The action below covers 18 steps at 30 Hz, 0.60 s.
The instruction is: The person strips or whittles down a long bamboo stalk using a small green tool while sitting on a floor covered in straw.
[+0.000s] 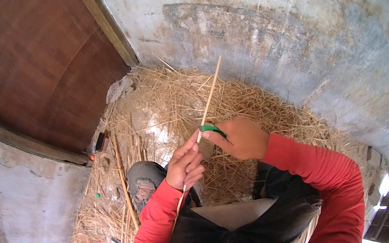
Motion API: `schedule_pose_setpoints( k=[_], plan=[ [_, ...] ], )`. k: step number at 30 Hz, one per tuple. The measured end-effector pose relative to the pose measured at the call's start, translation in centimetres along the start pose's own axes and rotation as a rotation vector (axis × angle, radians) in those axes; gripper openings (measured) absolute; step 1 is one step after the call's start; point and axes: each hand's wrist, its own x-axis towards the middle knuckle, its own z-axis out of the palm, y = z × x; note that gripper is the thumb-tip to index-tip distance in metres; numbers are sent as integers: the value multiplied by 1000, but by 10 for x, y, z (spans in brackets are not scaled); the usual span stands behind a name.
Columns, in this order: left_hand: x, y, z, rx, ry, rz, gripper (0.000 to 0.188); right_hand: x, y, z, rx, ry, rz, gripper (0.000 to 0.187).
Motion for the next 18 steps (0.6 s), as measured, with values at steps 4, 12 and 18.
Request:
schedule_pose_setpoints(
  k=[4, 12, 18],
  plan=[
    [-9, -1, -7, 27, 25, -42, 47, 19, 31, 1, -97, 81, 193, 56],
    [-9, -5, -7, 222, -40, 54, 50, 23, 133, -84, 157, 577, 344, 64],
    [12, -11, -3, 331, -50, 183, 51, 15, 62, -39, 54, 267, 189, 61]
  ],
)
